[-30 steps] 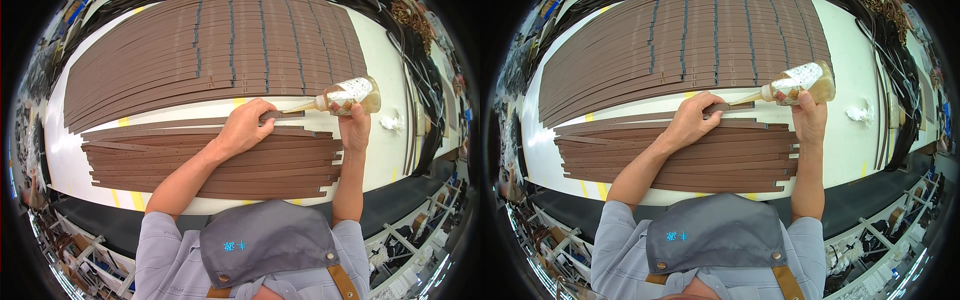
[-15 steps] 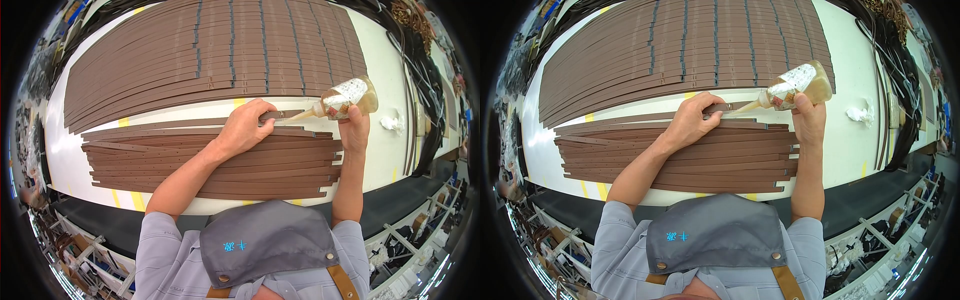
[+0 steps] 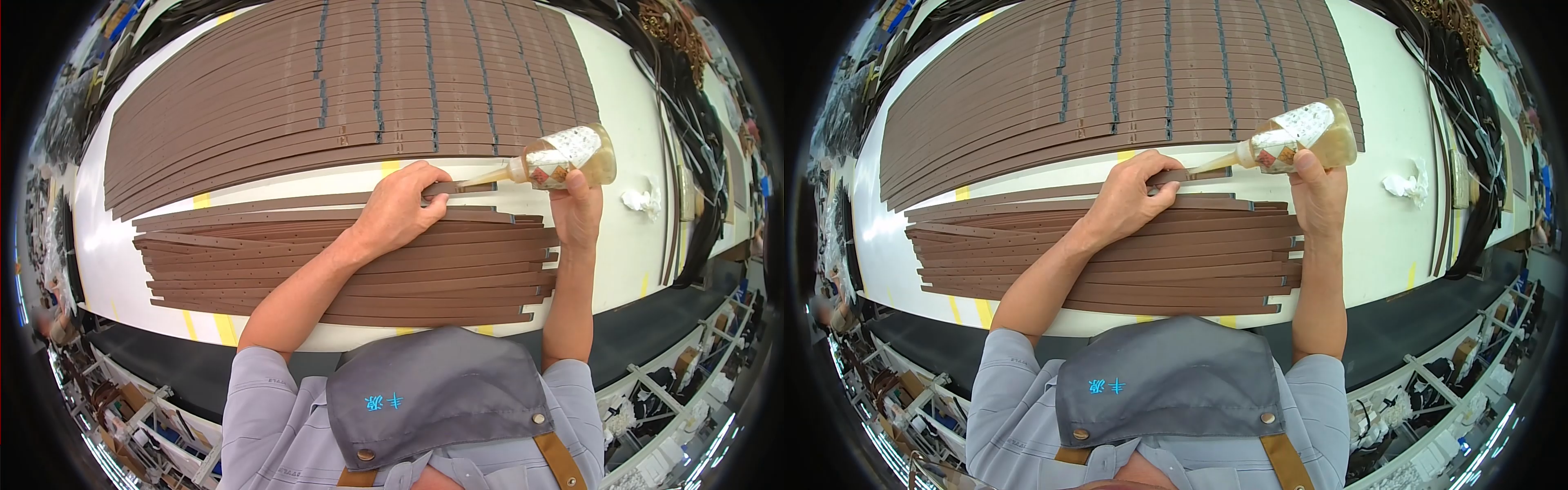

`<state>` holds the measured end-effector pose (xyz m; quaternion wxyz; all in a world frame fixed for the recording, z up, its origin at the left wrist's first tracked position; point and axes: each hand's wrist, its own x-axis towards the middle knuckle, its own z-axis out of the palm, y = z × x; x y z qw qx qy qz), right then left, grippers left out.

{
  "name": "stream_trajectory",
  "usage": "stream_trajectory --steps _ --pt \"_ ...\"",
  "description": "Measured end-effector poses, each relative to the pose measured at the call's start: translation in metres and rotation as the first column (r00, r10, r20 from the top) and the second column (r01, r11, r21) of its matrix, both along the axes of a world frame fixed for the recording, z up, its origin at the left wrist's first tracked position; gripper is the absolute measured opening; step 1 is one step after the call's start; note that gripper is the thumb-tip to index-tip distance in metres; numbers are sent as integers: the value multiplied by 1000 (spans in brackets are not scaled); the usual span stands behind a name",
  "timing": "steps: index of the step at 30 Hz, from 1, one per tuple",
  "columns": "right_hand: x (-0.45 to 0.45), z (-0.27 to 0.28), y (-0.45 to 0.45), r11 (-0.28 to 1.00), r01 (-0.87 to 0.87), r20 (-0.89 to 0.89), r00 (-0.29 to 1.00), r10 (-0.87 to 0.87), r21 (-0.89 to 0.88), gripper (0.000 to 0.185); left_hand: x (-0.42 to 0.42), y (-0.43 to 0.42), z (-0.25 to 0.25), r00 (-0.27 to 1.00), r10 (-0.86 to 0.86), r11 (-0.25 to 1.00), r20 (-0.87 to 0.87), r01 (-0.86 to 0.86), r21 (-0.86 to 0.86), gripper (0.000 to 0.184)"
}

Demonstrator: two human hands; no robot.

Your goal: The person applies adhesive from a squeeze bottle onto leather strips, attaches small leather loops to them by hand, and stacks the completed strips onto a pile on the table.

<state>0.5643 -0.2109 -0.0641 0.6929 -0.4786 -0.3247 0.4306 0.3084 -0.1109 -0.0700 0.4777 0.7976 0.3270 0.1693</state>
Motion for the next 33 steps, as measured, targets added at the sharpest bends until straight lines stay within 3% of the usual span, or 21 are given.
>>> stream_trajectory --steps 6,9,12,17,33 --pt "11 -2 -5 996 -85 -54 995 84 -10 74 -2 1 1 1000 15 1000 21 -14 -16 25" --pt "29 10 -12 992 -24 -158 987 43 122 69 1 0 1 997 22 998 68 -19 -56 25" --pt "40 10 -18 982 85 -139 988 -62 168 68 1 2 4 998 20 995 52 -15 -100 24" --pt "39 11 -20 980 92 -171 983 -62 177 65 3 2 13 999 41 970 27 -33 -242 24" --pt "28 12 -17 984 102 -192 979 -73 147 65 2 2 15 1000 20 980 -11 -22 -196 27"
